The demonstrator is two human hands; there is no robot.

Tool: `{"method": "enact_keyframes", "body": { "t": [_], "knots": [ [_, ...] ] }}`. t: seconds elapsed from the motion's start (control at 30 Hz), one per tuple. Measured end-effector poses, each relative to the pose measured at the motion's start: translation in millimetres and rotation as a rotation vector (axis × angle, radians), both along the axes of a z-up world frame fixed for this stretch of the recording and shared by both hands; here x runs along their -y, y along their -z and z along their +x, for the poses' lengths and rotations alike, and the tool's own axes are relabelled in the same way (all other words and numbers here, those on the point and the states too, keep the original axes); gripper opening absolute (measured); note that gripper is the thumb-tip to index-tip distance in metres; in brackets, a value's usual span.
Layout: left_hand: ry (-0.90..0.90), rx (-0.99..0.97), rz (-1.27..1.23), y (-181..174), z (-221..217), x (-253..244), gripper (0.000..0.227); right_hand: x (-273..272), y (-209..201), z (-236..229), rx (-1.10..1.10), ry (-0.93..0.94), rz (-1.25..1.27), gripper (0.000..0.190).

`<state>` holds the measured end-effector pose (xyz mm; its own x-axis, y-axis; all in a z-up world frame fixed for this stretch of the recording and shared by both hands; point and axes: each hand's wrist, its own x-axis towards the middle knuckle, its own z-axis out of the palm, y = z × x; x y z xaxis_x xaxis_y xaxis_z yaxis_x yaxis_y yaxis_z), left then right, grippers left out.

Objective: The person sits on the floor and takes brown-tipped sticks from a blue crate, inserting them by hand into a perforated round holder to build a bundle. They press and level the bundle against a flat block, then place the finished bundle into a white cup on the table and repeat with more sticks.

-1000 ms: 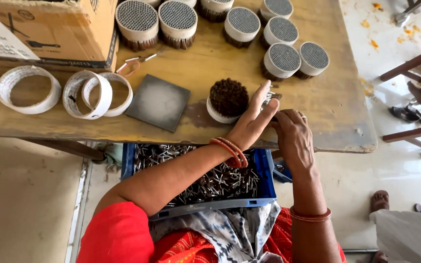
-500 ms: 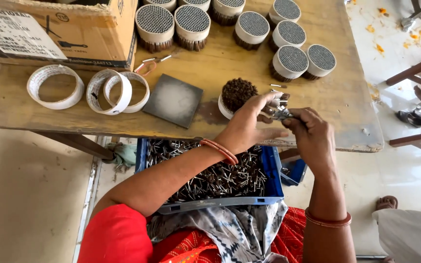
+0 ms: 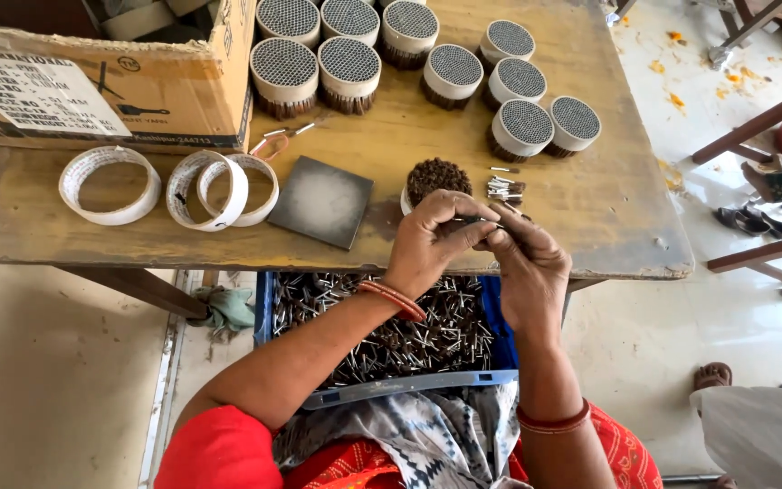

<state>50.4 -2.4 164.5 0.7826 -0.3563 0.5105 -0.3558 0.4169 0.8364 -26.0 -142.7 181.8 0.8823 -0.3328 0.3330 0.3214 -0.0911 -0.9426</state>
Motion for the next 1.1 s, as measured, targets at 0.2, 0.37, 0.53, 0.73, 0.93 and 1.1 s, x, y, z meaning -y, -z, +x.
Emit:
{"method": "enact_keyframes", "body": {
  "t": [0.2, 0.37, 0.53, 0.73, 0.93, 1.1],
  "knots": [
    [0.005, 0.108, 0.016, -16, 4, -23, 0.013, 10, 9, 6, 0.042, 0.018, 0.202, 0.02],
    [-0.089, 0.225, 0.179, -20, 13, -44, 0.015, 11, -34, 5, -0.074, 0.057, -0.229, 0.021],
    [-0.383, 0.365, 0.376, -3, 35, -41, 0.079, 36, -35, 14, -0.08, 0.011, -1.202, 0.026],
    [-0.278, 0.179, 0.789, 0, 35, -28, 0.124, 39, -29, 21, -0.148, -0.079, -1.216, 0.021],
    [-0.272, 0.299, 0.749, 1, 35, -29, 0.132, 26, -48, 12, -0.218, -0.115, -1.077, 0.017],
    [-0.202, 0.343, 0.571, 6, 36, -30, 0.129, 7, -42, 22, -0.074, -0.15, -1.118, 0.021]
  ]
}}
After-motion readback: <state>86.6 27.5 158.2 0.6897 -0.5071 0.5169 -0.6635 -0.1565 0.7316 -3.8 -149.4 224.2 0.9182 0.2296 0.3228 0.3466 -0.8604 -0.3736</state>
